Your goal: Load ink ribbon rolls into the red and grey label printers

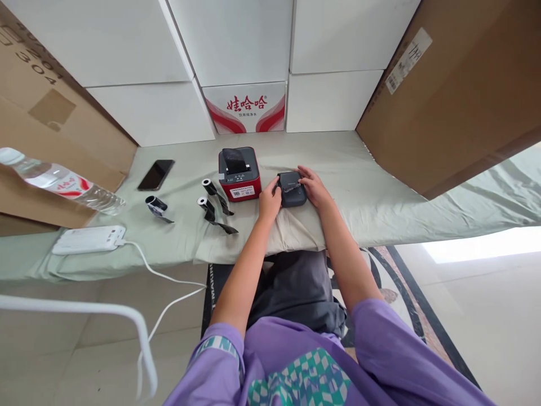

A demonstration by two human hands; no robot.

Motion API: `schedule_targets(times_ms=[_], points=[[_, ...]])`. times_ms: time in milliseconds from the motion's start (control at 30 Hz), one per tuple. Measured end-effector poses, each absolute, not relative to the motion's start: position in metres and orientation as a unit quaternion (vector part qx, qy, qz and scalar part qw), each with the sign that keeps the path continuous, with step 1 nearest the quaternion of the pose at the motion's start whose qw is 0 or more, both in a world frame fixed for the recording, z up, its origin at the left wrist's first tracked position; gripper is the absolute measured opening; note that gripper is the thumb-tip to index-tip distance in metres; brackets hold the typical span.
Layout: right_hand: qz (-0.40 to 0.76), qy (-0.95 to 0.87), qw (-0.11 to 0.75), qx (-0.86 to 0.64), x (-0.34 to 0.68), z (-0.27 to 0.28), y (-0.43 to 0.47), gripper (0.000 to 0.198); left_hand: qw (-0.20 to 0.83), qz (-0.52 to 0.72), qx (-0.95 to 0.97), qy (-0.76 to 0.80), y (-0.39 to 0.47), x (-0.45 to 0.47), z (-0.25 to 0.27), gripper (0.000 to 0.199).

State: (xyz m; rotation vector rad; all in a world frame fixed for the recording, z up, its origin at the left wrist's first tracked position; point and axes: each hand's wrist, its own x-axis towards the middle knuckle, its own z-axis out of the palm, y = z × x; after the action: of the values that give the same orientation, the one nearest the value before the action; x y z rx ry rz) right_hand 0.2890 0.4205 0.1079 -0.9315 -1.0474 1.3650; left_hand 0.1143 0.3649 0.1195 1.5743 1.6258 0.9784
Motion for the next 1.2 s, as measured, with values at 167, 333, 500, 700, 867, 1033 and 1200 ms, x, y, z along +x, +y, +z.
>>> schedule_targets(times_ms=[167, 333, 500, 700, 867, 1033, 1200], points=[[0.558, -0.459, 0.555, -0.413, 0.288, 0.107, 0.421, 0.056, 0.250, 0.443, 0.634, 0.582, 0.364, 0.114, 0.116, 0.031], [0.543, -0.470, 0.551, -0.424, 0.287, 0.104, 0.423, 0.056, 0.228, 0.532, 0.613, 0.538, 0.369, 0.117, 0.105, 0.014], [0.542, -0.467, 0.557, -0.422, 0.287, 0.102, 0.425, 0.057, 0.231, 0.550, 0.607, 0.525, 0.372, 0.117, 0.100, 0.013], [0.532, -0.477, 0.552, -0.429, 0.287, 0.101, 0.425, 0.058, 0.242, 0.543, 0.607, 0.527, 0.370, 0.117, 0.103, 0.019], [0.535, -0.475, 0.552, -0.429, 0.286, 0.102, 0.424, 0.059, 0.261, 0.537, 0.596, 0.537, 0.374, 0.116, 0.096, 0.040], [0.536, -0.474, 0.553, -0.427, 0.286, 0.103, 0.423, 0.056, 0.301, 0.520, 0.573, 0.558, 0.378, 0.115, 0.086, 0.043], [0.543, -0.460, 0.559, -0.426, 0.285, 0.103, 0.422, 0.052, 0.247, 0.496, 0.582, 0.595, 0.371, 0.113, 0.092, 0.032]])
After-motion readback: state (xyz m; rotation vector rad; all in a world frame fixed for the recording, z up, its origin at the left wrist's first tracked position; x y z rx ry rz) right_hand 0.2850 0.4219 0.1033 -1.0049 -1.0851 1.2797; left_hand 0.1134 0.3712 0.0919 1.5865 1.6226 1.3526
